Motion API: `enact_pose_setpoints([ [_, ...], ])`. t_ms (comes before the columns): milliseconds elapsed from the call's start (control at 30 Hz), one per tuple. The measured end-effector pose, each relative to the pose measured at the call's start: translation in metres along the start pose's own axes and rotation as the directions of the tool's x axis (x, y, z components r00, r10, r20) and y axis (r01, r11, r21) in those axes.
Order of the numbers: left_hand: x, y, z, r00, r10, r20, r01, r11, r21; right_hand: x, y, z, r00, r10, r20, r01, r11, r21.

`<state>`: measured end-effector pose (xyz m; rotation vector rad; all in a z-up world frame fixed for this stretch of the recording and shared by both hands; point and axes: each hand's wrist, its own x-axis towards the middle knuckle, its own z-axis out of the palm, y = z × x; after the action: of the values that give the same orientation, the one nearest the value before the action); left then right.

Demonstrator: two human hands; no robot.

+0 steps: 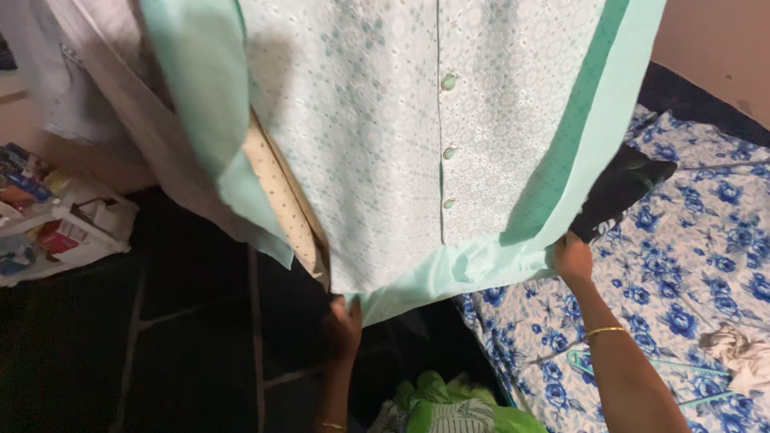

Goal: The person buttons a light green patterned shirt on a bed, places it on a hanger, and hangs it on a rack. Then the person retrieves a beige shirt from a maroon bag, unfolds it, and places it on a hanger.

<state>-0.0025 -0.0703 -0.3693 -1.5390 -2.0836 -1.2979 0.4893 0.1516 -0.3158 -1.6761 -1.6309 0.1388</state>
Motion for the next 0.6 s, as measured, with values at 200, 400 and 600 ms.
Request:
enact_pose_setpoints([
  [200,-0.009,0.022,-0.023,0.946,0.314,0.081,-0.315,0.949,0.007,0.007,-0.001,-0.001,1.0,0.001,-0.008,0.0,0.999,0.055],
  [400,-0.005,0.048,-0.035,0.814,0.565,0.132,-0.559,0.825,-0.087,0.007,-0.006,0.0,0.999,0.039,-0.008,-0.038,0.997,0.068],
  [600,0.005,0.074,-0.029,0.852,0.523,0.032,-0.505,0.836,-0.216,0.002,-0.006,-0.008,0.995,0.095,-0.025,-0.093,0.994,0.065],
])
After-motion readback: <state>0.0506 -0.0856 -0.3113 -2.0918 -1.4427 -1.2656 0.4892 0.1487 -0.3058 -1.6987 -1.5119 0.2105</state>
